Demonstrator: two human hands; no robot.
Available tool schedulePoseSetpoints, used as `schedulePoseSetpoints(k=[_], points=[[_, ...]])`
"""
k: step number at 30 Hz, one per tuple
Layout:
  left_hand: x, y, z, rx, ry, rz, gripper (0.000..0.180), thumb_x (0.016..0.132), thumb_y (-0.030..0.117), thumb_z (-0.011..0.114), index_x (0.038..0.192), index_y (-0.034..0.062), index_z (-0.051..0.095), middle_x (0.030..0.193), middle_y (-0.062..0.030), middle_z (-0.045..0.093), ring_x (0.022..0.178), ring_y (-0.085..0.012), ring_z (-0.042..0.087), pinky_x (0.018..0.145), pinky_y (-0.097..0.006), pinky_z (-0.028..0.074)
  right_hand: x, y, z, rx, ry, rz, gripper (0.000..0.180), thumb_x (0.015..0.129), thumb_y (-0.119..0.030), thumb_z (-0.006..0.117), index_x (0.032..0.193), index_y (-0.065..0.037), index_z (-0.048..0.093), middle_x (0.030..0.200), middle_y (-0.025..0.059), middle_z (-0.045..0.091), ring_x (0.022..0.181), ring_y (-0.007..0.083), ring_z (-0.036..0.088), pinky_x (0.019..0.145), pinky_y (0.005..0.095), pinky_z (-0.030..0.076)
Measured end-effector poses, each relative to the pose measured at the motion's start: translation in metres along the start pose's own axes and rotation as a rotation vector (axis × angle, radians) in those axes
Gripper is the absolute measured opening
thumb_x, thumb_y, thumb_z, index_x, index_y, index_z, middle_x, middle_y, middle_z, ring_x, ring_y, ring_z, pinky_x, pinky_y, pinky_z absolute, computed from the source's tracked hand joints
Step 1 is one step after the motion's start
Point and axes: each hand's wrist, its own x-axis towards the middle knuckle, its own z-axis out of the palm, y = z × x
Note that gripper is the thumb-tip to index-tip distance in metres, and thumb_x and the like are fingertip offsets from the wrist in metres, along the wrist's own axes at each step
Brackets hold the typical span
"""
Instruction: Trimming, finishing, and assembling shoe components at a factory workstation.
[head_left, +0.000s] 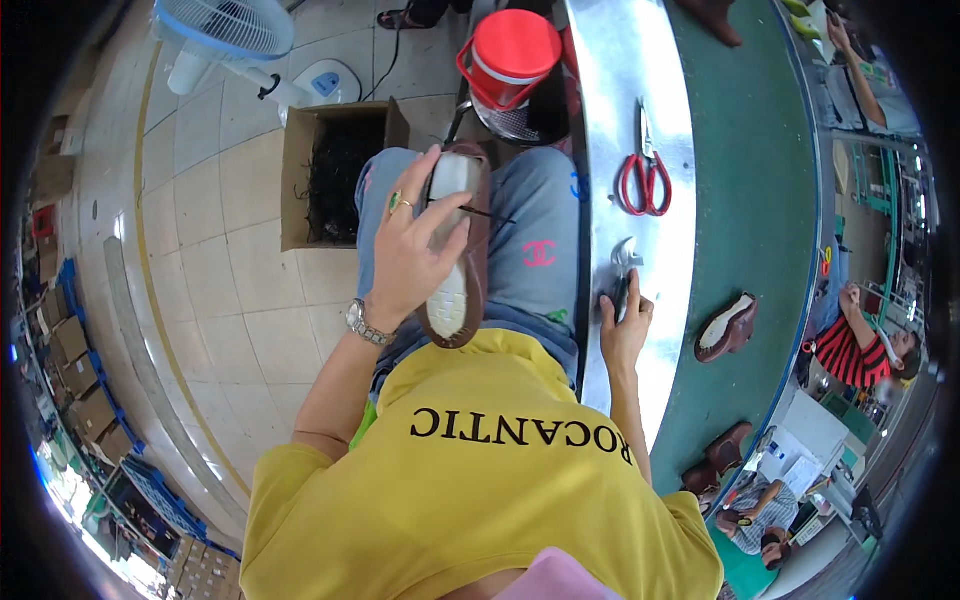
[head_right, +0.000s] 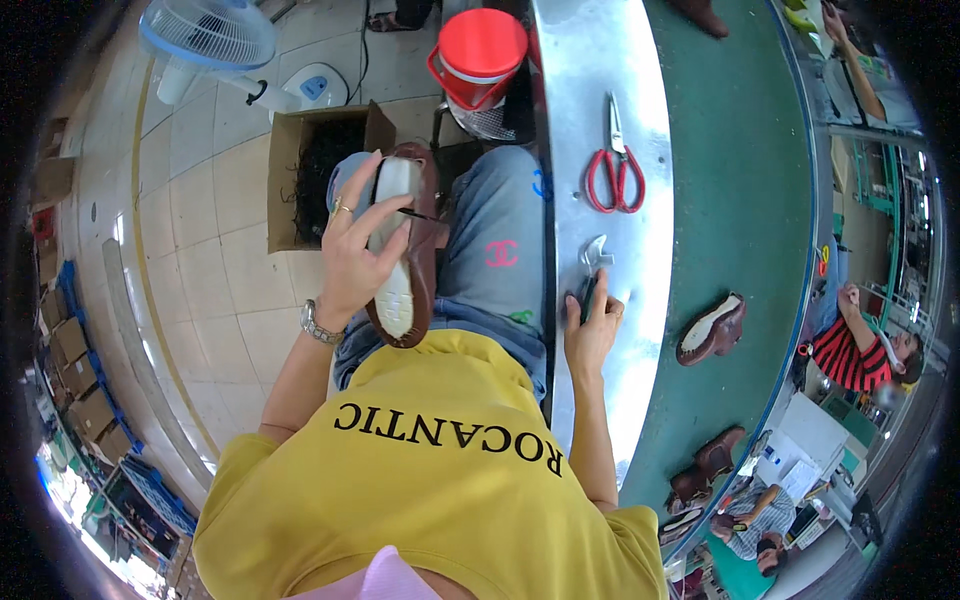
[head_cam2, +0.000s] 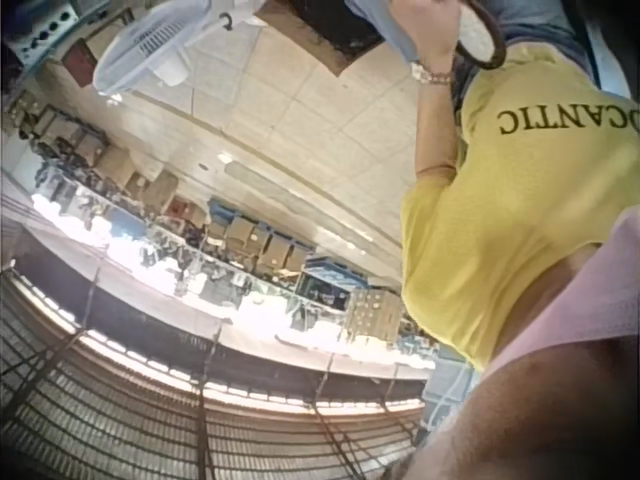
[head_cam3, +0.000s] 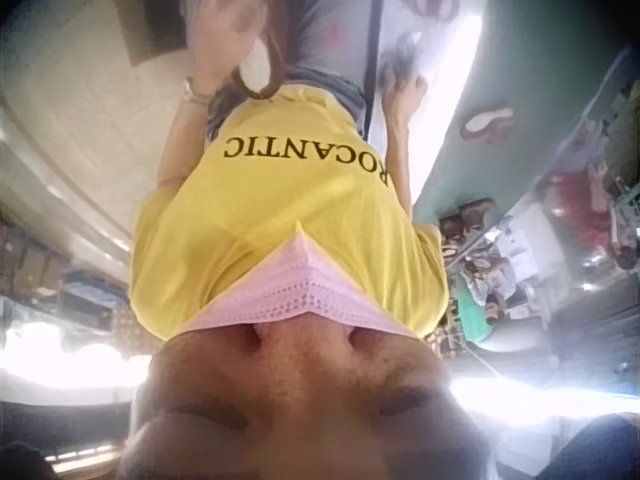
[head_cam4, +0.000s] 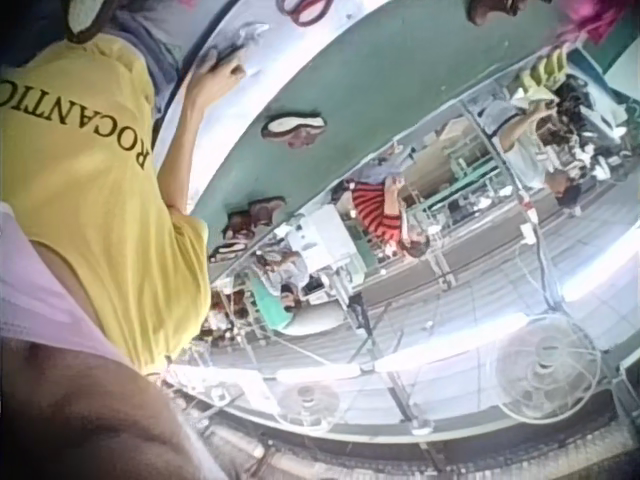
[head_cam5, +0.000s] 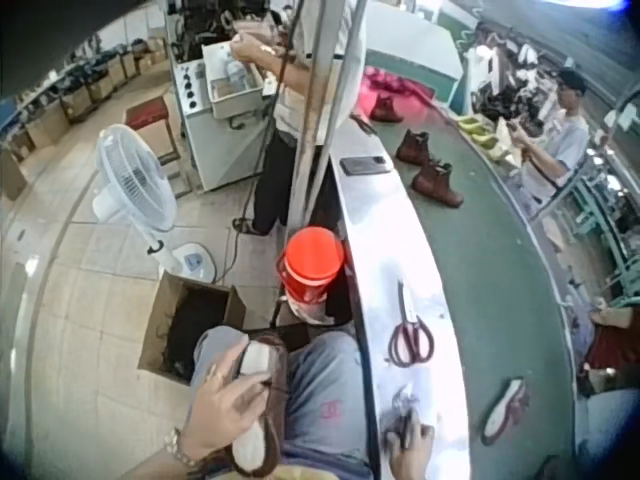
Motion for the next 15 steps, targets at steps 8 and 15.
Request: schedulePoseSetpoints(k=[8, 15], points=[[0.000, 0.004, 0.014, -0.016, 0.252, -0.100, 0.013, 0.088, 0.009, 0.067, 0.098, 0.0007, 0.071, 0.117, -0.0158, 0.063, 0.095, -0.0270, 0.066, 0.078, -0.034, 0.053, 0.149, -0.013, -0.005, 0.115, 0.286, -0.179, 0.042, 0.088, -0.019, 0.066, 0.123, 0.002, 0.058, 0.110, 0.0217, 0.061, 0.103, 0.0362, 0.059, 0.090, 0.0412, 0.046], [-0.014, 0.007, 0.024, -0.067, 0.396, -0.241, 0.009, 0.090, 0.010, 0.064, 0.090, 0.0005, 0.065, 0.098, -0.0117, 0.066, 0.082, -0.0275, 0.064, 0.068, -0.034, 0.051, 0.184, -0.023, -0.014, 0.705, -0.364, 0.197, 0.036, 0.083, -0.024, 0.071, 0.105, 0.003, 0.062, 0.077, 0.0067, 0.064, 0.067, 0.0150, 0.060, 0.062, 0.0273, 0.048]])
